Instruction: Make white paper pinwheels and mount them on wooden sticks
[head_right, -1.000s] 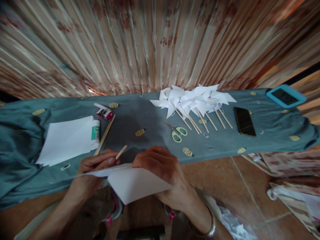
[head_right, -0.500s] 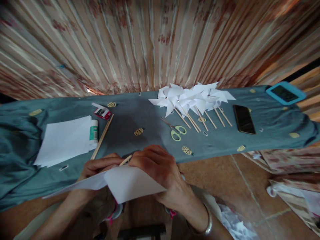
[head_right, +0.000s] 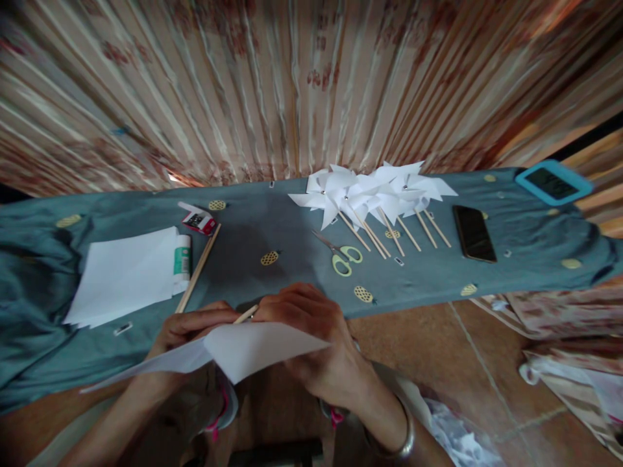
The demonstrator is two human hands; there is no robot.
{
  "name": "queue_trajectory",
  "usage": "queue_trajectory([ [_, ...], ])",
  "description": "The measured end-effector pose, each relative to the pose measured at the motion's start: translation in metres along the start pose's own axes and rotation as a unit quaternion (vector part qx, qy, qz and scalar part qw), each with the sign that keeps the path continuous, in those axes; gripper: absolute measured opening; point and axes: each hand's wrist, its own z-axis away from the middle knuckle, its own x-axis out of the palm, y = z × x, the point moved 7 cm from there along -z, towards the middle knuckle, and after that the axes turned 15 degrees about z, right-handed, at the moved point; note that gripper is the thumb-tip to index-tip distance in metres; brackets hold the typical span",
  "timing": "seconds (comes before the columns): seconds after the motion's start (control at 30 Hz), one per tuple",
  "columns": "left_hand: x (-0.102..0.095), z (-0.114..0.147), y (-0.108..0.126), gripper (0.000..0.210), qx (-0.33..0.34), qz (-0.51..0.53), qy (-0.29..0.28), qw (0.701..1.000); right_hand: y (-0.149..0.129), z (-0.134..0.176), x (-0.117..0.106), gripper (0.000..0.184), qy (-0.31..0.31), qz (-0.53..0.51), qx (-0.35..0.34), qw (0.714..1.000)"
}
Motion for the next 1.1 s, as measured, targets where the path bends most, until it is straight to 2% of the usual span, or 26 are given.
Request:
queue_trajectory([
  [0.1, 0.002, -0.001, 0.002, 0.021, -0.012, -0.007, 0.025, 1.000, 0.011, -0.001, 0.003, 0.014, 0.006, -0.069, 0.059, 0.996],
  [0.2, 0.003, -0.001, -0.004, 0.034, -0.028, 0.003, 0.028, 0.999, 0.032, 0.002, 0.015, 0.006, -0.004, -0.125, 0.143, 0.982],
  [0.3, -0.002, -0.002, -0.019, 0.045, -0.043, -0.013, 0.039, 0.998, 0.055, 0.005, 0.033, 0.013, -0.029, -0.181, 0.218, 0.958],
  [0.43, -0.014, -0.005, -0.042, 0.039, -0.068, -0.048, 0.069, 0.994, 0.080, 0.009, 0.049, 0.022, -0.035, -0.220, 0.289, 0.931],
  [0.57, -0.016, -0.006, -0.051, 0.035, -0.073, -0.051, 0.083, 0.993, 0.094, 0.013, 0.060, 0.027, -0.041, -0.241, 0.341, 0.908],
  [0.73, -0.015, -0.003, -0.056, 0.031, -0.077, -0.041, 0.105, 0.991, 0.099, 0.015, 0.066, 0.030, -0.038, -0.256, 0.373, 0.891],
  [1.0, -0.019, -0.003, -0.054, 0.033, -0.067, -0.031, 0.119, 0.990, 0.100, 0.011, 0.069, 0.035, -0.039, -0.221, 0.360, 0.906],
  [1.1, -0.020, -0.003, -0.056, 0.032, -0.073, -0.030, 0.114, 0.990, 0.098, 0.007, 0.067, 0.036, -0.032, -0.218, 0.335, 0.916],
])
